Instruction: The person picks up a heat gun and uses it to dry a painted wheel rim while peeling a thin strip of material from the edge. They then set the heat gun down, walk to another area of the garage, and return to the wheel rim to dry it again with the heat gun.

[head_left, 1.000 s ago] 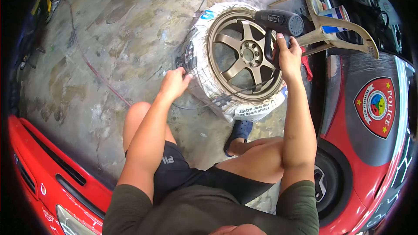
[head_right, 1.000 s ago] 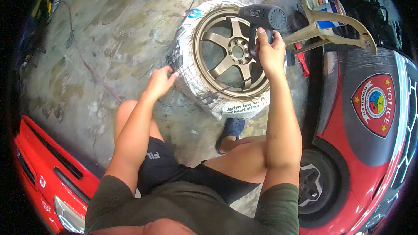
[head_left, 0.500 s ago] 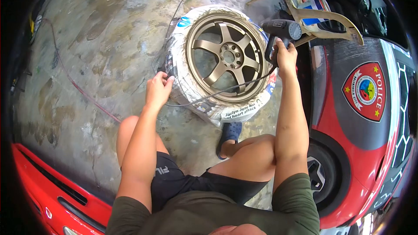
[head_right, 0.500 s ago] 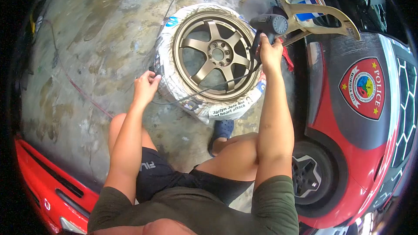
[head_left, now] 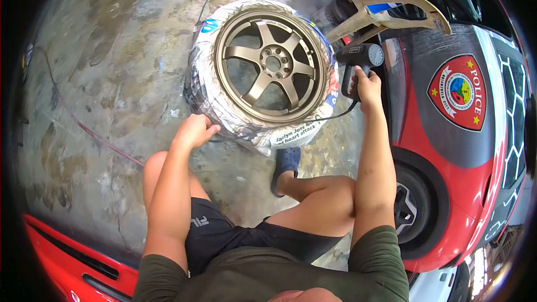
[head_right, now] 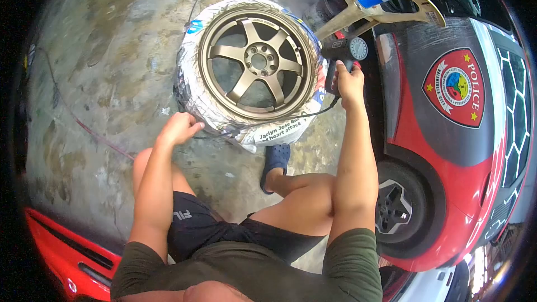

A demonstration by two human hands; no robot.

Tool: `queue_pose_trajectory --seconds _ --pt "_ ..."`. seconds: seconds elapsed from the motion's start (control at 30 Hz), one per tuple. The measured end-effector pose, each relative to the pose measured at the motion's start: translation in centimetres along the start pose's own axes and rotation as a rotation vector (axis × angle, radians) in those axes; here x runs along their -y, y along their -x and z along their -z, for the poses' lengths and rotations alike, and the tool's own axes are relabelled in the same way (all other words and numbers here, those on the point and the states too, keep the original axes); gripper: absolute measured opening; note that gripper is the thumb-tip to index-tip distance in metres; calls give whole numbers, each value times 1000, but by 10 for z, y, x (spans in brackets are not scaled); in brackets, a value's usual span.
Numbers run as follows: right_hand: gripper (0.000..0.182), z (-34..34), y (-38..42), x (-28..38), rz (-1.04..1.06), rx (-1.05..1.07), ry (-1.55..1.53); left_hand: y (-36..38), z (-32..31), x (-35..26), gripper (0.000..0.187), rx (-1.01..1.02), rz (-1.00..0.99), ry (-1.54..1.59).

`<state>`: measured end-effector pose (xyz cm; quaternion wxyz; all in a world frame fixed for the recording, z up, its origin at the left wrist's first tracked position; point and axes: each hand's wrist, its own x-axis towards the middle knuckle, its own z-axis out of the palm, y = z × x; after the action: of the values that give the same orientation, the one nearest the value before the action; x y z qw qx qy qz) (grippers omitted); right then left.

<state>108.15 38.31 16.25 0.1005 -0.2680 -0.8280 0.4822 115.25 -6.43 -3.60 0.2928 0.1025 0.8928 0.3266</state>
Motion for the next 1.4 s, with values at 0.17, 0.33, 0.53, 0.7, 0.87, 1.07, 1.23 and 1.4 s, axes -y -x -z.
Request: queue_pose_trajectory --seconds 0.17,0.33,0.53,0.7,0.87,1.07,1.23,1.4 --pt "23 22 21 -2 -50 30 55 11 -6 -6 50 234 -130 -181" --pt "24 37 42 -2 -74 79 153 11 -15 -2 48 318 -192 -154" --pt "25 58 82 12 -85 283 323 20 -4 -15 56 377 -159 -90" --pt "21 55 117 36 -72 562 343 26 -10 -12 67 226 -227 -114" --pt "19 25 137 61 63 704 243 26 -9 -8 67 29 -263 -130" --pt "39 -21 118 74 475 310 424 31 4 -13 59 -44 -266 -47" --pt "51 -63 77 80 451 305 178 40 3 -5 37 -73 -258 9" --pt "19 -69 100 113 382 608 215 49 3 8 23 -137 -287 135"
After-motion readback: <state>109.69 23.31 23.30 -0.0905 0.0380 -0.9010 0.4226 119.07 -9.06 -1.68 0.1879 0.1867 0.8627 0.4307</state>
